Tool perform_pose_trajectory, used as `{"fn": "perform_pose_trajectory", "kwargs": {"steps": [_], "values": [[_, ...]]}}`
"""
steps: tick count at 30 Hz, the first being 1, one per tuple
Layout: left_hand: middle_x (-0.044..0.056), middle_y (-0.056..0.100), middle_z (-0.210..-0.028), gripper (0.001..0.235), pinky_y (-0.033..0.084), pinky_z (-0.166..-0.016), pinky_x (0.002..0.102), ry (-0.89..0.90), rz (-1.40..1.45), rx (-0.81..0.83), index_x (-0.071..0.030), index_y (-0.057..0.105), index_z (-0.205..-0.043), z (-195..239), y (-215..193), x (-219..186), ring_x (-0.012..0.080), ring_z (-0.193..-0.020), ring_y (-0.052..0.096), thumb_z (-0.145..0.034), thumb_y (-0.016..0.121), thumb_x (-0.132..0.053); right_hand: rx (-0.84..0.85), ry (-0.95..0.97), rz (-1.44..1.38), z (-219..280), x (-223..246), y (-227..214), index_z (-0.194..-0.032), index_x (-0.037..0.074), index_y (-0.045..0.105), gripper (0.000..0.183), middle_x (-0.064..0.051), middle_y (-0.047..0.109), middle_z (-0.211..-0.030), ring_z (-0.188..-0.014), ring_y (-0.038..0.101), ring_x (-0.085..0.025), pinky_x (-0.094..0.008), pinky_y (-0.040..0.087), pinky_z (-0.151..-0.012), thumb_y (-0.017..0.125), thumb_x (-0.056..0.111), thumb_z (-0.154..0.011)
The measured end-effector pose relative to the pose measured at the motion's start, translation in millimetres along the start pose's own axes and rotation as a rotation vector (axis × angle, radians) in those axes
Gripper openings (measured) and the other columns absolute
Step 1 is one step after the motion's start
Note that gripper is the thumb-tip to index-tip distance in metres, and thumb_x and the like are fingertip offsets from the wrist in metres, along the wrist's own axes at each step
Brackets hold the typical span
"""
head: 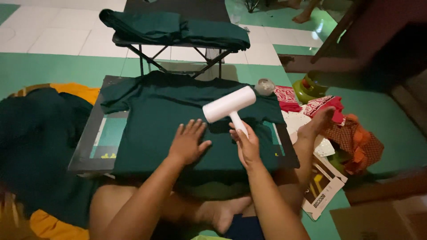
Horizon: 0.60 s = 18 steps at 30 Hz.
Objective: The person uses a lint roller to clean a dark green shirt laid out on a small table. They roll the device over the fabric, flip the shirt to clean the other side, and continue rolling to remove lint.
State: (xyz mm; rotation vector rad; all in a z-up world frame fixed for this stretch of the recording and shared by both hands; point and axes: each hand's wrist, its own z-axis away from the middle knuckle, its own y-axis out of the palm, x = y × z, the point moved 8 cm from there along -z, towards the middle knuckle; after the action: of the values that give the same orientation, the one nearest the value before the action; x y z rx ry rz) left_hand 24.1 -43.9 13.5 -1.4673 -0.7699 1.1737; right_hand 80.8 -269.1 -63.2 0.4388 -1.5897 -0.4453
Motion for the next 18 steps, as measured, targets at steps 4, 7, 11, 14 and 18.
{"fn": "perform_pose_trajectory", "kwargs": {"steps": [4,7,11,14,18], "values": [[0.008,0.031,-0.169,0.069,0.021,-0.125,0.060,-0.179,-0.079,-0.088,-0.021,0.036,-0.161,30,-5,73,0.0321,-0.156,0.027,-0.105,0.038,-0.061,-0.040,-0.001,-0.033,1,-9,-18,-0.144,0.006,0.053,0.046,-0.032,0.066,-0.130,-0.097,0.077,-0.029,-0.034,0.061,-0.088,0.060,0.002,-0.099],[0.006,0.029,-0.171,0.071,0.022,-0.125,0.059,-0.278,-0.141,-0.092,-0.023,0.034,-0.163,54,-8,134,0.0312,-0.157,0.027,-0.105,0.034,-0.064,-0.039,-0.027,-0.043,2,-7,-15,-0.143,0.007,0.054,0.045,-0.030,0.067,-0.129,-0.093,0.077,-0.026,-0.033,0.063,-0.084,0.061,0.003,-0.099],[0.003,0.024,-0.174,0.066,0.019,-0.126,0.057,-0.372,-0.137,-0.089,-0.025,0.031,-0.165,81,-20,186,0.0287,-0.159,0.024,-0.109,0.029,-0.060,-0.031,-0.102,0.071,7,2,-1,-0.145,0.008,0.051,0.046,-0.027,0.069,-0.128,-0.081,0.077,-0.020,-0.027,0.063,-0.072,0.061,0.007,-0.100],[0.008,0.036,-0.170,0.071,0.026,-0.121,0.063,-0.478,-0.371,-0.097,-0.022,0.039,-0.163,80,-12,211,0.0352,-0.153,0.036,-0.108,0.024,-0.065,-0.053,-0.256,0.182,23,24,31,-0.143,0.004,0.053,0.041,-0.028,0.070,-0.125,-0.071,0.071,-0.015,-0.023,0.059,-0.066,0.059,0.008,-0.102],[0.020,0.055,-0.151,0.048,0.027,-0.117,0.066,-0.099,0.221,-0.343,-0.013,0.063,-0.143,79,-73,26,0.0457,-0.141,0.046,-0.106,0.056,-0.042,-0.007,-0.454,0.273,83,42,101,-0.147,-0.001,0.047,0.051,-0.030,0.069,-0.126,-0.077,0.073,-0.021,-0.031,0.061,-0.069,0.059,0.024,-0.104]]}}
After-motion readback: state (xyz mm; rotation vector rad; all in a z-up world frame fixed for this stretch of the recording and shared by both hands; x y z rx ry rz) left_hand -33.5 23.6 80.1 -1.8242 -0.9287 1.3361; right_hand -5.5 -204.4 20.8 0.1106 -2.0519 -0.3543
